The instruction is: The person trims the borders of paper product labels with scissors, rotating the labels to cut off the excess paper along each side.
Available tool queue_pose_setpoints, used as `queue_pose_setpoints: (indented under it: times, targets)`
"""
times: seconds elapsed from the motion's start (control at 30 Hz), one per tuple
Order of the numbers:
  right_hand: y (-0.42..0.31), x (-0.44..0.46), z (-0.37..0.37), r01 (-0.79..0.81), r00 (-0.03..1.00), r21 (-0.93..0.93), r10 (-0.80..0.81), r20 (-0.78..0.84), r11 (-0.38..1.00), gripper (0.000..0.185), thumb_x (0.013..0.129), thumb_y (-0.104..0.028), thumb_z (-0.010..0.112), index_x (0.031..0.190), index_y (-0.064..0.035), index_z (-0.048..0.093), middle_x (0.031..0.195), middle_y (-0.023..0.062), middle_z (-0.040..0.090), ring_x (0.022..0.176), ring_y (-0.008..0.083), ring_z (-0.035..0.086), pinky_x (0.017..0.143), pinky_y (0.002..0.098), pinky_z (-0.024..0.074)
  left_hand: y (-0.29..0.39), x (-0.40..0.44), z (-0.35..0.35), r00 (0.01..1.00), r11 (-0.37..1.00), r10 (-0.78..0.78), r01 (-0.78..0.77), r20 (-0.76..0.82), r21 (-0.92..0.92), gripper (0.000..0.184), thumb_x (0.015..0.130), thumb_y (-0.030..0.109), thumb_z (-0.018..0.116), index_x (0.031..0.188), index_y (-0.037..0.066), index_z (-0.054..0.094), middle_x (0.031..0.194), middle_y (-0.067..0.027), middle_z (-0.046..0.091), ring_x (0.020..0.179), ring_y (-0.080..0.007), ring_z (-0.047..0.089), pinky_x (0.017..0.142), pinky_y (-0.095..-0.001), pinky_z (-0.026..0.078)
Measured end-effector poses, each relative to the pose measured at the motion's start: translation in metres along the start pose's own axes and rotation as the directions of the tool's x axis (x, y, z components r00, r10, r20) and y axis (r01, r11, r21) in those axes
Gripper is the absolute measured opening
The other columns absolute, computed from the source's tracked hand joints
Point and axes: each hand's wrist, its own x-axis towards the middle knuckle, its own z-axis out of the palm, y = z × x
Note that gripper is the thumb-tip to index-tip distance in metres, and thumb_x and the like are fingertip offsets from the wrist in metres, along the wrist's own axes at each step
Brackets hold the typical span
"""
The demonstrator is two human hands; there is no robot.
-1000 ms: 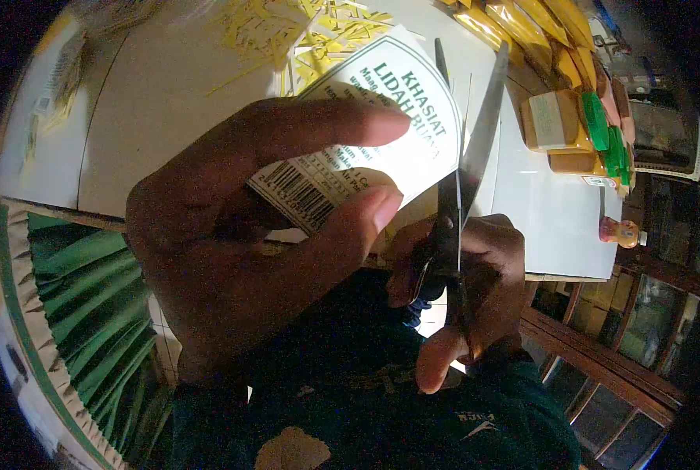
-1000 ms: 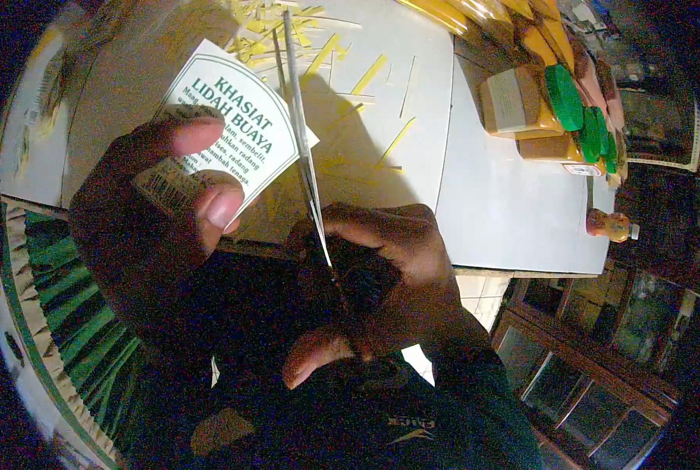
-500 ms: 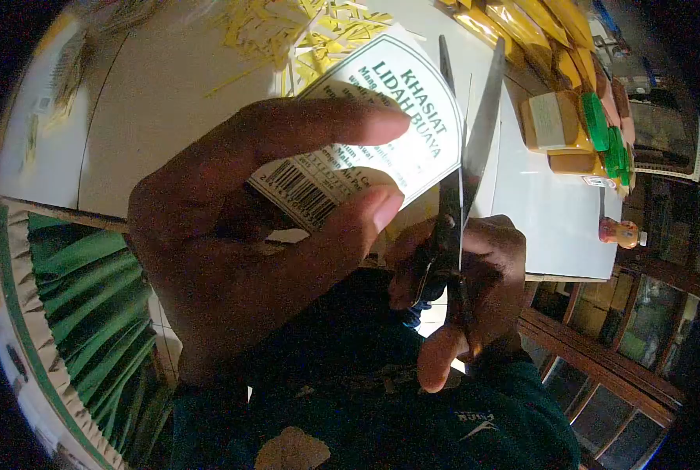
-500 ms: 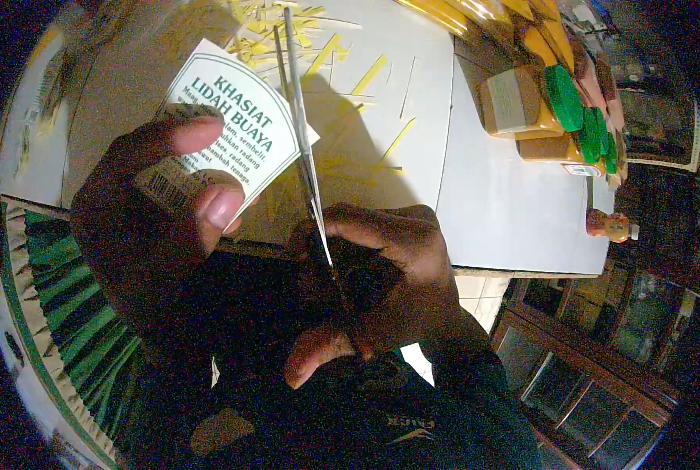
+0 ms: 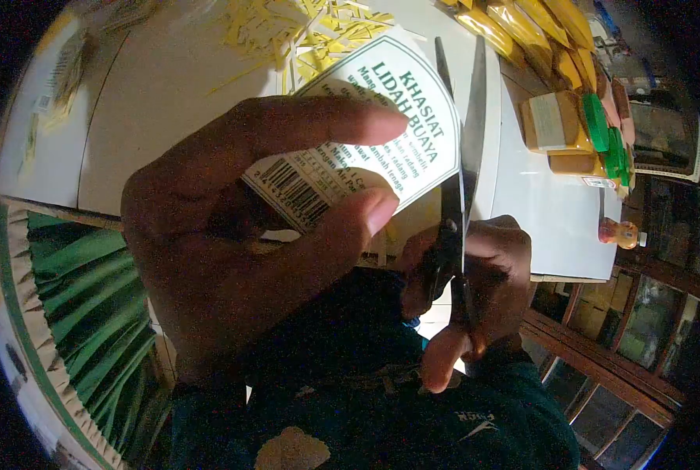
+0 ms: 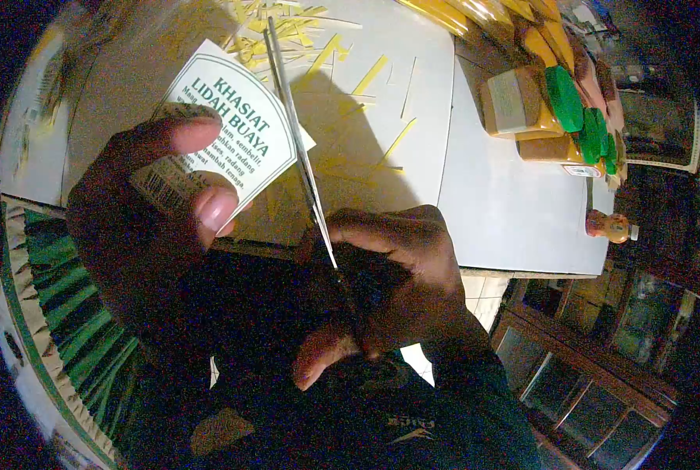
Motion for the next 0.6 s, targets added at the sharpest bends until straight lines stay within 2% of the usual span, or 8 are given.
queue_pose_setpoints:
  times: [0.07, 0.13, 0.27, 0.37, 0.43, 0.47, 0.53, 0.6]
  targets:
    - [0.001, 0.0, 0.0, 0.007, 1.0, -0.031, -0.006, 0.012, 0.999, 0.086, 0.029, -0.066, 0.077, 0.08, 0.0023, 0.062, 0.057, 0.0042, 0.063, 0.05, 0.0125, 0.062, 0.047, 0.0208, 0.0479, 0.001, 0.0, -0.002, 1.0, 0.999, -0.003, 0.003, 0.007, -0.034, 0.039, 0.068, 0.017, 0.072, 0.103, 0.002, 0.062, 0.093, -0.0111, 0.064, 0.072, -0.0171, 0.061, 0.062, -0.0282, 0.051]
    - [0.002, -0.001, 0.0, 0.017, 1.0, 0.004, -0.017, -0.01, 1.0, 0.086, 0.029, -0.064, 0.079, 0.08, 0.0032, 0.062, 0.057, 0.0051, 0.063, 0.05, 0.0126, 0.062, 0.047, 0.0212, 0.0482, 0.006, -0.001, -0.005, 0.994, 0.994, -0.105, 0.105, 0.043, 0.0, 0.039, 0.067, 0.018, 0.072, 0.102, 0.003, 0.062, 0.09, -0.0114, 0.064, 0.068, -0.0171, 0.061, 0.059, -0.0283, 0.05]
    - [0.001, -0.001, -0.002, -0.004, 1.0, 0.004, 0.004, 0.012, 1.0, 0.085, 0.029, -0.062, 0.081, 0.081, 0.0036, 0.062, 0.057, 0.0057, 0.063, 0.05, 0.0127, 0.062, 0.047, 0.0216, 0.0484, 0.004, 0.002, -0.005, 0.996, 0.996, -0.088, 0.088, 0.032, 0.019, 0.039, 0.066, 0.021, 0.072, 0.1, 0.003, 0.063, 0.087, -0.0112, 0.065, 0.065, -0.0174, 0.061, 0.057, -0.0287, 0.049]
    - [-0.002, 0.0, -0.007, -0.025, 0.997, 0.05, 0.022, 0.068, 0.998, 0.084, 0.03, -0.059, 0.083, 0.081, 0.0039, 0.062, 0.057, 0.006, 0.063, 0.05, 0.0127, 0.062, 0.047, 0.0217, 0.0484, 0.01, 0.001, 0.001, 0.992, 0.99, -0.129, 0.129, 0.011, -0.055, 0.041, 0.065, 0.023, 0.072, 0.098, 0.002, 0.064, 0.088, -0.0118, 0.065, 0.066, -0.0177, 0.061, 0.057, -0.0294, 0.049]
    - [-0.008, 0.0, -0.008, -0.122, 0.988, 0.038, 0.118, 0.097, 0.992, 0.083, 0.029, -0.056, 0.084, 0.081, 0.0041, 0.062, 0.057, 0.0059, 0.063, 0.051, 0.0127, 0.062, 0.047, 0.0211, 0.0485, 0.027, -0.009, 0.01, 0.99, 0.941, -0.097, 0.124, -0.1, 0.314, 0.042, 0.064, 0.023, 0.073, 0.099, 0.001, 0.064, 0.09, -0.0121, 0.065, 0.066, -0.0181, 0.061, 0.058, -0.0296, 0.05]
    - [-0.006, 0.001, -0.008, -0.122, 0.988, 0.038, 0.118, 0.097, 0.992, 0.083, 0.029, -0.056, 0.084, 0.081, 0.0041, 0.062, 0.057, 0.0059, 0.063, 0.051, 0.0127, 0.062, 0.047, 0.0211, 0.0485, 0.027, -0.008, 0.009, 0.99, 0.941, -0.097, 0.124, -0.1, 0.314, 0.042, 0.064, 0.023, 0.073, 0.099, 0.001, 0.064, 0.09, -0.0121, 0.065, 0.066, -0.0181, 0.061, 0.058, -0.0296, 0.05]
    - [-0.002, 0.001, -0.007, -0.013, 0.997, 0.029, 0.011, 0.074, 0.999, 0.083, 0.029, -0.055, 0.085, 0.082, 0.0039, 0.062, 0.057, 0.0053, 0.063, 0.05, 0.0125, 0.062, 0.047, 0.0205, 0.0483, 0.026, -0.003, 0.006, 0.978, 0.933, -0.169, 0.198, -0.121, 0.3, 0.043, 0.063, 0.022, 0.073, 0.1, 0.002, 0.064, 0.086, -0.0113, 0.065, 0.067, -0.0182, 0.061, 0.059, -0.0292, 0.05]
    - [-0.002, 0.0, -0.007, -0.043, 0.997, 0.032, 0.04, 0.067, 0.999, 0.082, 0.029, -0.055, 0.085, 0.081, 0.0036, 0.062, 0.057, 0.0051, 0.063, 0.05, 0.0123, 0.062, 0.046, 0.0205, 0.0481, 0.024, 0.002, 0.002, 0.96, 0.919, -0.241, 0.273, -0.141, 0.285, 0.044, 0.062, 0.021, 0.073, 0.101, 0.002, 0.064, 0.082, -0.0104, 0.065, 0.067, -0.0182, 0.061, 0.059, -0.0289, 0.05]
